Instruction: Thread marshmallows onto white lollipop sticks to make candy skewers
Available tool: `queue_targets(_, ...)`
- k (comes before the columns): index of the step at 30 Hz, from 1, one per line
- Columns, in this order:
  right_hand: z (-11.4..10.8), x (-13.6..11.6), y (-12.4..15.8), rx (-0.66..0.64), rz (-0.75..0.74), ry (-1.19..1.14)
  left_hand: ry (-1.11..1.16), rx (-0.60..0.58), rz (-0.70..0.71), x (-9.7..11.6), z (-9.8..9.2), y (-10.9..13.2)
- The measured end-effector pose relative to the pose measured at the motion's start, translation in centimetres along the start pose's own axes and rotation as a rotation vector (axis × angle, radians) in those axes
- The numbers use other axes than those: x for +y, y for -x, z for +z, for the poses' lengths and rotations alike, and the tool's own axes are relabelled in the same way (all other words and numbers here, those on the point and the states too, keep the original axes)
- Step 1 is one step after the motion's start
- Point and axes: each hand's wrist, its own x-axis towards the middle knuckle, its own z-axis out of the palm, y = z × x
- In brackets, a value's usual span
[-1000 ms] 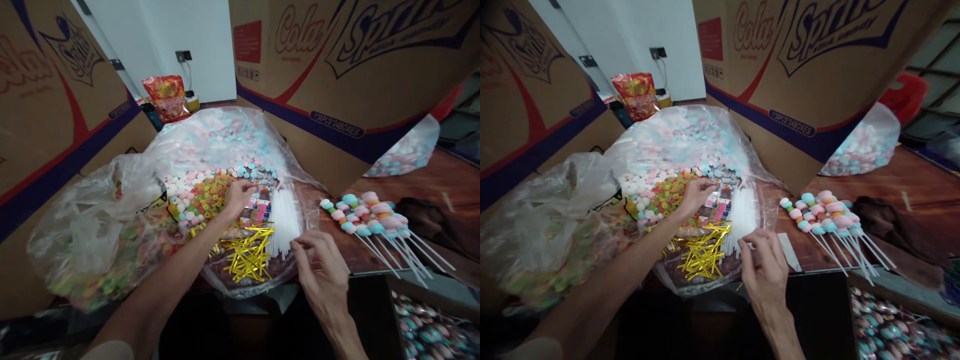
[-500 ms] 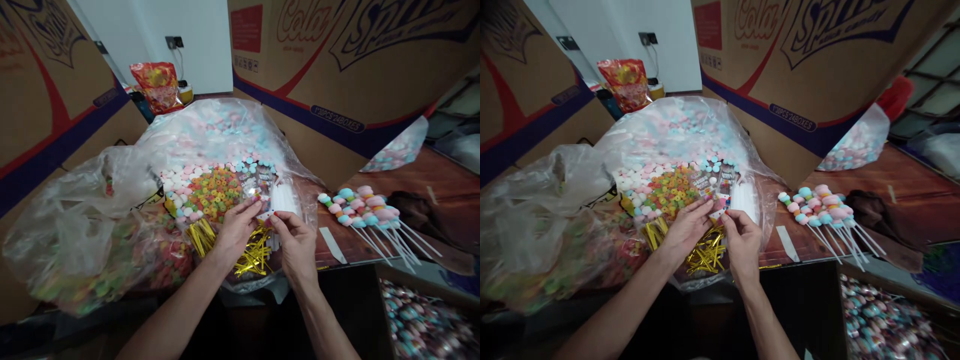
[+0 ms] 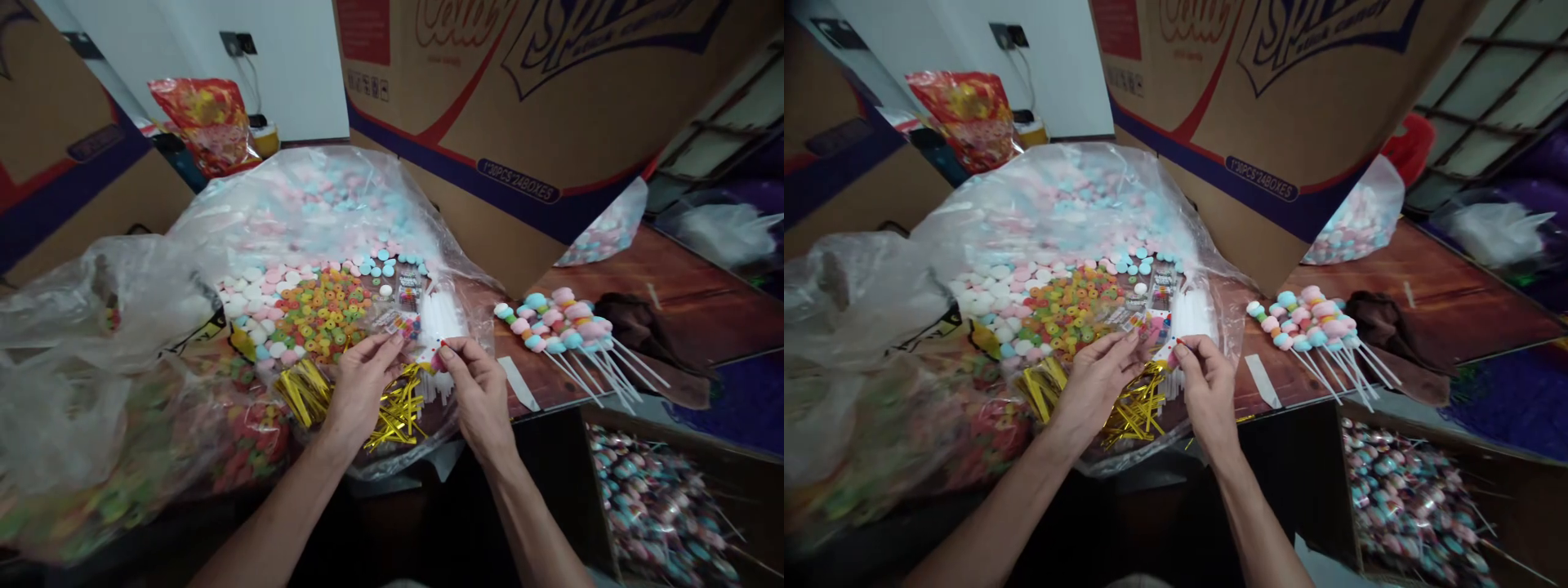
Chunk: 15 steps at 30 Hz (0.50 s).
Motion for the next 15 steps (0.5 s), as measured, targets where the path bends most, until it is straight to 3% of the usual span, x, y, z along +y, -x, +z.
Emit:
queue_targets(7, 0.2, 0.7, 0.4, -0.015, 0.003, -0.065, 0.091, 0.051, 0.036, -0.8, 0.0, -0.4)
queue_targets(15, 0.8, 1.3, 0.5, 0.058, 0.062, -0.096, 0.144, 0.074, 0.101, -1.3, 0.6, 0.4)
